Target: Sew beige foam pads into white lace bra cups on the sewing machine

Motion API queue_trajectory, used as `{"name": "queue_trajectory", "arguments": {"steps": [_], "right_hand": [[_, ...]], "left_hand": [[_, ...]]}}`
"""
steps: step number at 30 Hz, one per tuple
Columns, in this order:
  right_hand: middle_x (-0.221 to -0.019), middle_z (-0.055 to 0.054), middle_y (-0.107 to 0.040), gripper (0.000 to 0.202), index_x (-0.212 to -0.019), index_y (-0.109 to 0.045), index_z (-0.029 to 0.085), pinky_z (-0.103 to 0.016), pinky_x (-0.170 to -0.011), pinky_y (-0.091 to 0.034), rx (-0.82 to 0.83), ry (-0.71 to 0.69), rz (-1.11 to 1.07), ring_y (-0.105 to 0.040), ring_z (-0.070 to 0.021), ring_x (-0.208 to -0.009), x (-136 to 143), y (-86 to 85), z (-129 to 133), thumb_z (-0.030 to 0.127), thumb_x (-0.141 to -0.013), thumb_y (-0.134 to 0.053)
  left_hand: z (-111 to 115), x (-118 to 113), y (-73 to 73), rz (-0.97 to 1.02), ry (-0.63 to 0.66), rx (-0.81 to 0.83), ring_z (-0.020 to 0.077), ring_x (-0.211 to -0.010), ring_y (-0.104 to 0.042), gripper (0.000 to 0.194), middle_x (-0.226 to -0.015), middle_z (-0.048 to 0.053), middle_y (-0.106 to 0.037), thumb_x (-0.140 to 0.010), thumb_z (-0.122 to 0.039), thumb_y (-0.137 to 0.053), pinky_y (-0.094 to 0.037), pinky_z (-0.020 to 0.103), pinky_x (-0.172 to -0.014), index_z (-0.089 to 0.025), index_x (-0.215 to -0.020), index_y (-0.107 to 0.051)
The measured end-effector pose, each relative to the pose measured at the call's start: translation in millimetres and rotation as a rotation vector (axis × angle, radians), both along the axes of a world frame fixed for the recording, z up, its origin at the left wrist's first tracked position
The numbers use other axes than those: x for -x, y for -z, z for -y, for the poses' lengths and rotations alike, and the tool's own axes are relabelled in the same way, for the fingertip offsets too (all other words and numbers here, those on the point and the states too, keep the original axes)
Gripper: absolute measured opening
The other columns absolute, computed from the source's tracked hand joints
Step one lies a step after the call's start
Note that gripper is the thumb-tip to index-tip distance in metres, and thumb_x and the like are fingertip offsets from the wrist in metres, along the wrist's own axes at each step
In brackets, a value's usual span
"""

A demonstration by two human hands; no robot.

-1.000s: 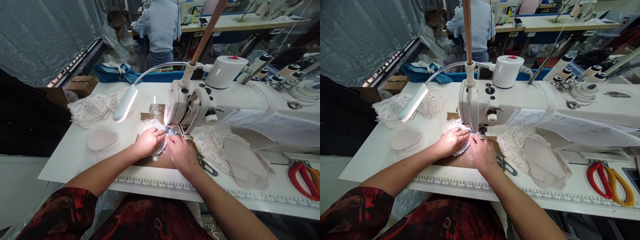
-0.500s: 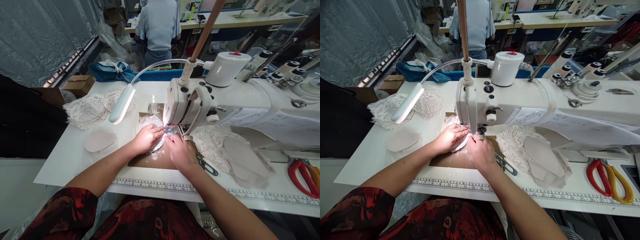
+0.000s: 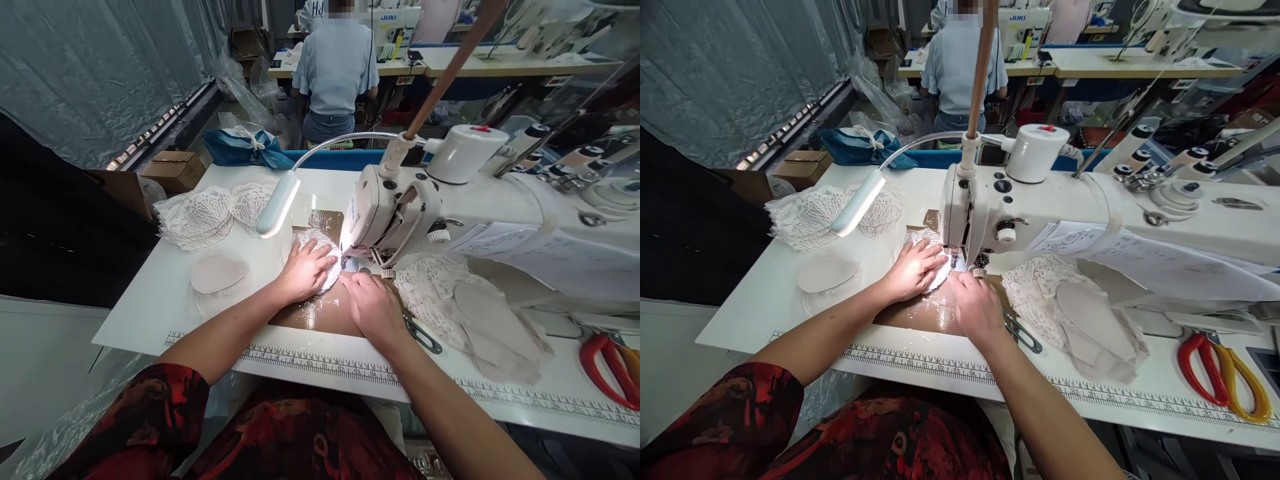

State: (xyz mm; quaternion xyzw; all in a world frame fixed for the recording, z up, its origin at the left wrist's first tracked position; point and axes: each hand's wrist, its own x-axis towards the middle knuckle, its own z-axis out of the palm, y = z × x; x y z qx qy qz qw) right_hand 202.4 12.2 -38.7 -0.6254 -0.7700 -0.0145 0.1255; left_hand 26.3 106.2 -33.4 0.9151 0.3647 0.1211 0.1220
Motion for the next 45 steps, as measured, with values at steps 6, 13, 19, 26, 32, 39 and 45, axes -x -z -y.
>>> {"name": "queue_trajectory", "arguments": {"steps": [6,13,19,26,32,39,45], "right_hand": [[-0.094,-0.006,-0.068,0.038,-0.104,-0.071,0.016,-0.028,-0.077,-0.044,-0.134,-0.091,-0.214,-0.057,-0.0177,-0.085,-10,2.7,3,0.006,-0.084,-0.040],[-0.095,-0.006,-0.068,0.037,-0.102,-0.071,0.015,-0.027,-0.079,-0.044,-0.141,-0.154,-0.326,-0.057,-0.0173,-0.088,-12,2.1,4,0.006,-0.083,-0.040],[-0.093,-0.007,-0.064,0.038,-0.114,-0.067,0.019,-0.030,-0.074,-0.036,0.003,-0.128,-0.065,-0.050,-0.0199,-0.085,-9,-4.0,4,0.009,-0.087,-0.041],[-0.092,-0.007,-0.063,0.035,-0.113,-0.067,0.023,-0.032,-0.071,-0.030,0.092,-0.005,0.072,-0.049,-0.0208,-0.086,-4,-8.9,3,0.014,-0.092,-0.040],[-0.092,-0.008,-0.063,0.039,-0.119,-0.064,0.024,-0.033,-0.069,-0.031,0.104,0.052,0.069,-0.050,-0.0209,-0.084,-2,-8.6,-1,0.013,-0.091,-0.040],[-0.090,-0.008,-0.063,0.038,-0.117,-0.064,0.022,-0.033,-0.069,-0.031,0.104,0.078,0.078,-0.051,-0.0209,-0.083,1,-7.4,-2,0.011,-0.090,-0.039],[-0.087,-0.007,-0.064,0.040,-0.117,-0.066,0.021,-0.031,-0.068,-0.033,0.069,0.029,0.027,-0.051,-0.0199,-0.079,-3,-5.5,-2,0.010,-0.088,-0.040]], "left_hand": [[30,24,-21.1,0.082,0.385,0.333,0.0281,-0.132,-0.045,0.040,-0.123,-0.001,-0.066,-0.074,-0.002,-0.051,-0.022,0.062,-0.113,-0.026,-0.099,-0.071],[53,25,-19.9,0.311,0.237,0.097,0.0226,-0.119,-0.056,0.033,-0.125,0.014,-0.062,-0.089,-0.015,-0.047,-0.048,0.042,-0.103,-0.013,-0.117,-0.063],[39,6,-5.2,0.133,0.302,-0.075,0.0266,-0.119,-0.057,0.033,-0.126,0.018,-0.061,-0.092,-0.019,-0.045,-0.049,0.045,-0.101,-0.007,-0.117,-0.063],[32,3,-10.0,0.003,0.232,-0.114,0.0305,-0.119,-0.055,0.039,-0.129,0.017,-0.059,-0.088,-0.023,-0.049,-0.051,0.047,-0.098,-0.008,-0.124,-0.058],[18,5,-2.8,0.014,0.289,-0.087,0.0301,-0.124,-0.052,0.041,-0.134,0.019,-0.055,-0.089,-0.023,-0.047,-0.048,0.047,-0.102,-0.008,-0.127,-0.056],[0,7,-1.3,0.010,0.374,-0.057,0.0293,-0.130,-0.048,0.045,-0.139,0.021,-0.050,-0.090,-0.023,-0.048,-0.044,0.043,-0.108,-0.005,-0.131,-0.054],[-13,13,-1.8,-0.007,0.460,-0.058,0.0280,-0.131,-0.046,0.044,-0.141,0.019,-0.048,-0.089,-0.016,-0.046,-0.042,0.044,-0.108,-0.010,-0.131,-0.055]]}}
